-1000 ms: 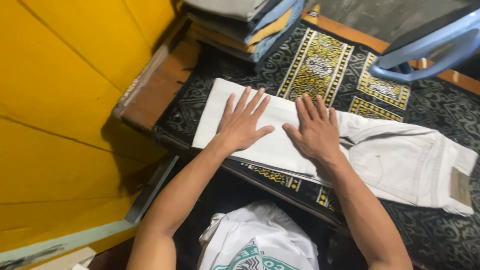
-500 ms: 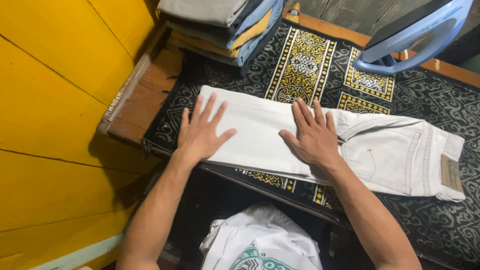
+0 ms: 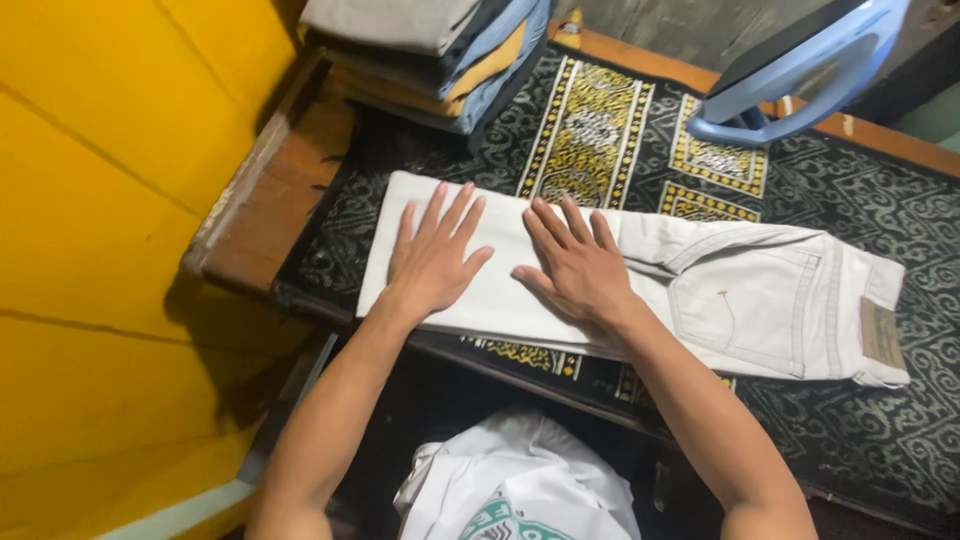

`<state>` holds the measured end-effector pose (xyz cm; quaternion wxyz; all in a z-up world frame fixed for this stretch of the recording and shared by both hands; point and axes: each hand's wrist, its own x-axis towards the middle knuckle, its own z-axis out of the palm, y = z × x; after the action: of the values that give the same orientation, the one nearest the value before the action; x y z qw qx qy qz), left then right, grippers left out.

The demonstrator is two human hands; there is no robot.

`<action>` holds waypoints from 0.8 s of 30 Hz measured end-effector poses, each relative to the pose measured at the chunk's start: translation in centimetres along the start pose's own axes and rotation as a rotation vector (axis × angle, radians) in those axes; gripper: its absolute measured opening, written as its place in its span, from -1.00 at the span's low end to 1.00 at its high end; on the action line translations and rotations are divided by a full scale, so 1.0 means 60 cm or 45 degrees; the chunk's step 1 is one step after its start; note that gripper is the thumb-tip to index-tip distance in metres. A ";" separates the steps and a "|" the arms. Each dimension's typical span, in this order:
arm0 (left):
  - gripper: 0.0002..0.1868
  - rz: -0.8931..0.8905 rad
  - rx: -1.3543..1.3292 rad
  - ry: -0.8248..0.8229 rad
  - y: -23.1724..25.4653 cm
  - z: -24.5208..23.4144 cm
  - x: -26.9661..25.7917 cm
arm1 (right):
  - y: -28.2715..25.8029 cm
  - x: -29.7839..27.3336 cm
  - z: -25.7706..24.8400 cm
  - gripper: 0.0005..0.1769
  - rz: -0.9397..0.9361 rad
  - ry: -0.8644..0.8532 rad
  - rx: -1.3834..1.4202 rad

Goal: The person irons a pair of white pants on a patterned ironing board, then folds them neatly. They use a blue electric iron to smooth the fabric and fold the pants into a compact rectangle.

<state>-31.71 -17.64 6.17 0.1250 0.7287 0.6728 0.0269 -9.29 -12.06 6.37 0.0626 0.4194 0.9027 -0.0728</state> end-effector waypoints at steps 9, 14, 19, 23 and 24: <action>-0.19 0.158 0.063 -0.038 0.033 -0.020 0.019 | 0.351 -0.033 0.004 -0.53 0.117 1.197 0.488; -0.18 0.387 0.065 -0.138 0.097 -0.009 0.053 | 0.593 0.027 0.068 -0.36 0.609 1.571 1.285; -0.18 0.416 0.113 -0.214 0.108 -0.008 0.067 | 0.633 0.092 0.062 -0.16 0.737 1.294 1.772; -0.21 0.385 0.069 -0.178 0.104 -0.004 0.056 | 0.669 0.153 0.089 -0.48 0.655 1.431 2.004; -0.22 0.404 0.075 -0.151 0.105 -0.003 0.057 | 0.658 0.155 0.073 -0.61 0.627 1.498 2.010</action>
<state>-25.31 -14.66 7.27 0.1370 0.8295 0.5413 -0.0165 15.22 19.26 -2.65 -0.6734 0.4847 0.3728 -0.4155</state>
